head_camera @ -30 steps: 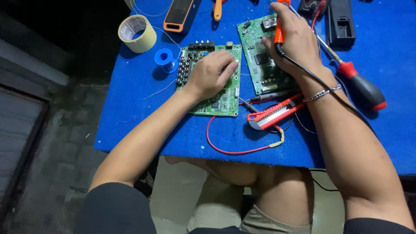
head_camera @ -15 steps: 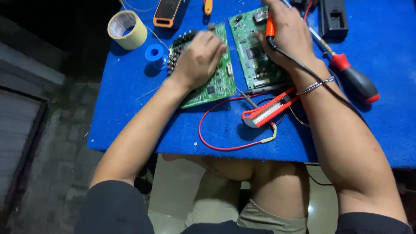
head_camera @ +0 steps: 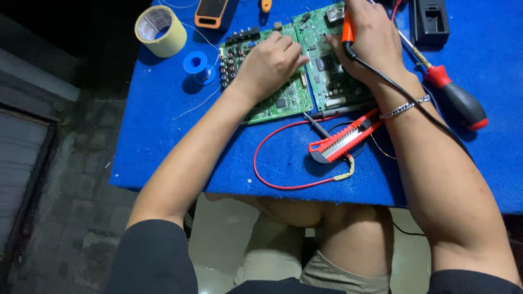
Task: Repairing a circuit board by soldering components and testing with a multimeter
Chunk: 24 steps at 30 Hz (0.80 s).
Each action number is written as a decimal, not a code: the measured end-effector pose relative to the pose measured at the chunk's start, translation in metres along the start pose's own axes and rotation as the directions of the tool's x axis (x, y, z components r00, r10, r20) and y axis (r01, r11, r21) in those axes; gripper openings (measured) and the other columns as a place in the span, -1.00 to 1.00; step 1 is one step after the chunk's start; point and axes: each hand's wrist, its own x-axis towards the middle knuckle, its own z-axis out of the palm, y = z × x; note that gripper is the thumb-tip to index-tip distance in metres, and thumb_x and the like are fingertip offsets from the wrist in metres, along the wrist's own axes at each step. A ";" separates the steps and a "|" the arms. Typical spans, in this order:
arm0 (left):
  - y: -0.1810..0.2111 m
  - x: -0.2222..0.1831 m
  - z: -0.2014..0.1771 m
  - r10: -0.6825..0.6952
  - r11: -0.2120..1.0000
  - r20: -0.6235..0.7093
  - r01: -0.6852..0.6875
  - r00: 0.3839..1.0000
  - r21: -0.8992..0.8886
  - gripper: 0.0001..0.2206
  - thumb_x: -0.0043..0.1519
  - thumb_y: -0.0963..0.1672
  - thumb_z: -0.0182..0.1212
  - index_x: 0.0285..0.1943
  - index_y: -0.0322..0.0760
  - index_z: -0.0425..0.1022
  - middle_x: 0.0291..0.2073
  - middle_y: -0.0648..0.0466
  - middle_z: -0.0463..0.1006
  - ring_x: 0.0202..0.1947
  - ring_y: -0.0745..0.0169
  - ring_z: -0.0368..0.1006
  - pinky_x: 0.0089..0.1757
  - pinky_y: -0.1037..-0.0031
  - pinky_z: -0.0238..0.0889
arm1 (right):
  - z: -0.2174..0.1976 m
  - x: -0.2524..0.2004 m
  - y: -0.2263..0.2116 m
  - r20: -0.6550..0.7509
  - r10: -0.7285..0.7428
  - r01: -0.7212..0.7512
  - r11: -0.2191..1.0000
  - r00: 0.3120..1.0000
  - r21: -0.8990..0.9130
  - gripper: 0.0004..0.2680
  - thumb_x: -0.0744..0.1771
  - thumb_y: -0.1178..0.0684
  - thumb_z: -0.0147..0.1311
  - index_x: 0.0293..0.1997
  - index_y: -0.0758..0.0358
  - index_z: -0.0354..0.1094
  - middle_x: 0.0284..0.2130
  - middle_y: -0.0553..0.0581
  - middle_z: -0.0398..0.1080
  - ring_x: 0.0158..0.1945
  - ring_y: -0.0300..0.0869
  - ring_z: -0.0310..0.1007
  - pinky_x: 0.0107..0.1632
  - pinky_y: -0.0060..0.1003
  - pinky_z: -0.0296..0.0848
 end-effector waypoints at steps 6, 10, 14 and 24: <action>0.000 -0.001 -0.007 0.026 0.999 0.010 -0.027 1.000 0.018 -0.69 0.36 0.02 0.34 -0.25 -0.26 0.47 -0.36 0.02 0.54 -0.34 0.18 0.43 -0.33 0.44 0.40 | -0.004 0.000 -0.005 0.063 -0.054 0.047 0.993 0.997 0.110 -0.46 0.29 0.17 0.31 0.42 0.33 0.11 0.19 0.44 0.35 0.12 0.36 0.30 0.05 0.15 0.31; -0.005 0.002 -0.004 0.006 1.000 0.017 -0.006 1.000 -0.005 -0.67 0.34 0.02 0.39 -0.26 -0.26 0.44 -0.36 0.00 0.51 -0.30 0.10 0.40 -0.33 0.37 0.38 | 0.001 -0.001 -0.007 0.125 0.023 -0.029 0.999 0.992 0.045 -0.43 0.27 0.17 0.26 0.45 0.21 0.07 0.22 0.36 0.35 0.08 0.33 0.26 -0.10 0.25 0.32; -0.003 0.001 0.003 0.016 0.999 -0.013 -0.016 1.000 0.030 -0.64 0.28 0.02 0.48 -0.26 -0.26 0.42 -0.36 -0.01 0.50 -0.30 0.07 0.41 -0.33 0.36 0.37 | 0.016 -0.011 0.007 0.028 -0.024 0.025 0.999 0.999 -0.025 -0.59 0.26 0.13 0.22 0.23 0.38 0.26 0.06 0.49 0.38 0.05 0.42 0.30 -0.12 0.22 0.31; 0.010 0.002 0.008 -0.165 0.985 0.052 0.167 0.985 -0.033 -0.67 0.28 0.01 0.41 -0.14 -0.32 0.47 -0.28 -0.06 0.54 -0.25 0.06 0.43 -0.27 0.34 0.48 | 0.006 -0.020 -0.010 -0.064 -0.053 0.059 0.992 0.997 0.109 -0.47 0.25 0.28 0.14 0.42 0.39 0.11 0.21 0.49 0.35 0.14 0.34 0.24 0.14 0.12 0.29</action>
